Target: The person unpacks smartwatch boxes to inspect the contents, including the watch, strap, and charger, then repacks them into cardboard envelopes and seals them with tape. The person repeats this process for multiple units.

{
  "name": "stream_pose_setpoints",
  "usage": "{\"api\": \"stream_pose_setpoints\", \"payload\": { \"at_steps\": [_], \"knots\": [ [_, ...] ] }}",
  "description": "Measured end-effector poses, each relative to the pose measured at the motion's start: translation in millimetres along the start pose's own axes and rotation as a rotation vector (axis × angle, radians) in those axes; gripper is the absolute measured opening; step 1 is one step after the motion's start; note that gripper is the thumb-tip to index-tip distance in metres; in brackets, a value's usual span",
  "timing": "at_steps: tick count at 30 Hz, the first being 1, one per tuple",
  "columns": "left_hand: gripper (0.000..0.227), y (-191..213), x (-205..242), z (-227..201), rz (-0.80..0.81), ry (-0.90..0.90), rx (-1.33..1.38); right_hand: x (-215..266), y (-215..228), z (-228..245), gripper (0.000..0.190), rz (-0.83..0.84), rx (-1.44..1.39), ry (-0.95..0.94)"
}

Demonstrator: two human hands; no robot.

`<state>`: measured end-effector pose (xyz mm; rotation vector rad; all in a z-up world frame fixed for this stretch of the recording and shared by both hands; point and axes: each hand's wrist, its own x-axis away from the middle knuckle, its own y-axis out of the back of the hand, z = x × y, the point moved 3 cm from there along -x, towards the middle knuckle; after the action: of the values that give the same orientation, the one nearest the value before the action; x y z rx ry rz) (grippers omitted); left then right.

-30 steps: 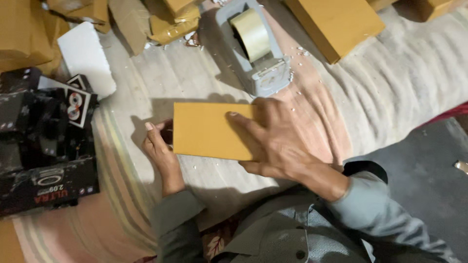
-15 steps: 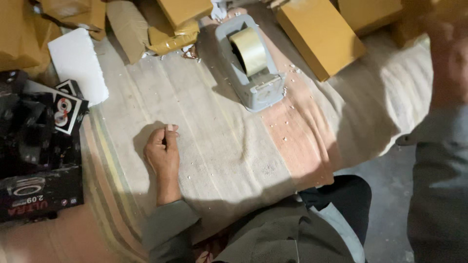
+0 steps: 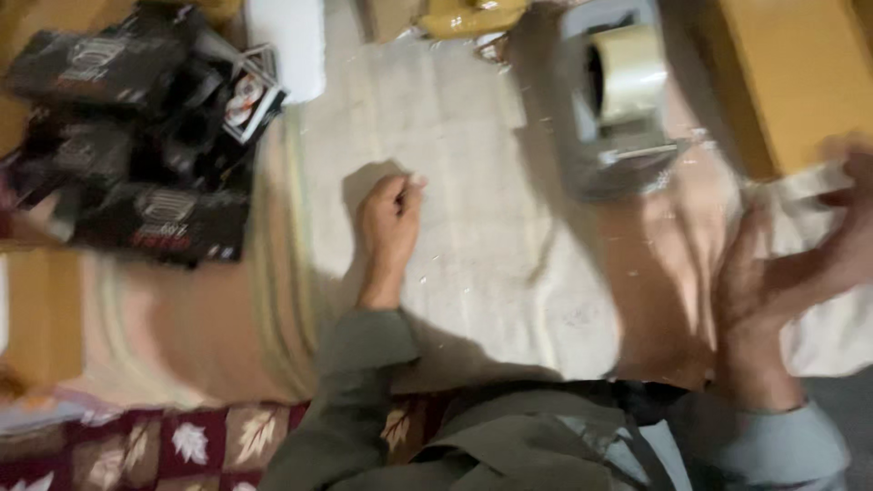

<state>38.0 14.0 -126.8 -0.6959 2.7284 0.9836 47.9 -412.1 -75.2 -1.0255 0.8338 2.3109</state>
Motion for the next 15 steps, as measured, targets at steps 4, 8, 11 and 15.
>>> {"api": "stream_pose_setpoints", "payload": {
  "at_steps": [4, 8, 11, 15],
  "knots": [
    [0.012, 17.9, -11.8, -2.8, -0.116, -0.158, -0.019, 52.6, -72.3, 115.1, 0.032, 0.452, -0.345, 0.137],
    [0.018, 48.6, -51.5, 29.5, -0.314, -0.295, -0.573, 41.1, -118.1, 142.6, 0.027, 0.571, -0.333, 0.135],
    [0.033, 79.6, -101.1, 70.0, -0.513, -0.332, -0.976, 39.8, -121.6, 141.0, 0.025, 0.554, -0.311, 0.096],
    [0.047, 102.3, -150.1, 105.9, -0.455, -0.406, -1.257, 50.7, -121.3, 130.7, 0.024, 0.564, -0.291, 0.021]
  ]
}}
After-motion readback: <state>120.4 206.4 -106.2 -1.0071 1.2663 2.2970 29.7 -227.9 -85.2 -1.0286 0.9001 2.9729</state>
